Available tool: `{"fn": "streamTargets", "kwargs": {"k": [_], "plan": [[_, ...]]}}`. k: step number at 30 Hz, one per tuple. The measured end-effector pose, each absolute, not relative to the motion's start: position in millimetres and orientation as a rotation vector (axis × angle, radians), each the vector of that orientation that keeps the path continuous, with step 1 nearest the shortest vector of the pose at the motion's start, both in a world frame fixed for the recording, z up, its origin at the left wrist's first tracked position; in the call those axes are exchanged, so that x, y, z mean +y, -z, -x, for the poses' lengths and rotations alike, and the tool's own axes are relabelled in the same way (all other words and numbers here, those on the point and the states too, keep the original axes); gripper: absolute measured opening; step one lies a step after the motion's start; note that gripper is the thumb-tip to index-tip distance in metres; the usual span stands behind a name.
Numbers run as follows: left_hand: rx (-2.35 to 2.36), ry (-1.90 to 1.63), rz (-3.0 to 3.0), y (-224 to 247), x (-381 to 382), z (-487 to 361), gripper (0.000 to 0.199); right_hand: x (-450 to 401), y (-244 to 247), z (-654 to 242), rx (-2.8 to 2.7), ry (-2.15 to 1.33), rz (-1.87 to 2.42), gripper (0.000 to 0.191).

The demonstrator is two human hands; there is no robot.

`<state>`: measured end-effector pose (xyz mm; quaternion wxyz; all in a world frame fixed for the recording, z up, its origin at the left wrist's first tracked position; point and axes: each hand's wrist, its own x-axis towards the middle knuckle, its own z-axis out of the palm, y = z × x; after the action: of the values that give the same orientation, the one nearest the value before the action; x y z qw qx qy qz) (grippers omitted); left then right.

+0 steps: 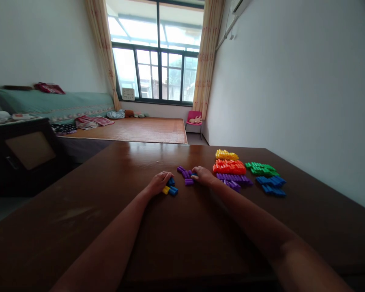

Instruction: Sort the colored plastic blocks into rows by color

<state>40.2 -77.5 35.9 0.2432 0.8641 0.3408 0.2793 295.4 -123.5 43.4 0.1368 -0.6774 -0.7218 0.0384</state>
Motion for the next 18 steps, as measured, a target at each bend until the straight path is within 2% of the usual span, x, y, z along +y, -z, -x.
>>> {"fn": "streamTargets", "kwargs": {"k": [4,12,15,18], "plan": [[0.911,-0.775,-2.357,-34.8,-75.7,-40.9,0.051,-129.2,-43.5,-301.3,-2.033,-0.164,2.033,0.032],[0.833,-0.894,-2.413,-31.6,-73.3,-42.2,0.047,-167.9,-47.9,-292.7,-1.984,-0.333,1.856,0.024],[0.676,-1.009,-2.49,-36.5,-81.7,-47.5,0.04,-177.2,-57.4,-277.1,-2.054,-0.203,1.674,0.024],[0.551,-0.954,-2.477,-41.4,-92.6,-53.8,0.04,-180.7,-66.7,-260.5,-2.106,-0.058,1.544,0.026]]}}
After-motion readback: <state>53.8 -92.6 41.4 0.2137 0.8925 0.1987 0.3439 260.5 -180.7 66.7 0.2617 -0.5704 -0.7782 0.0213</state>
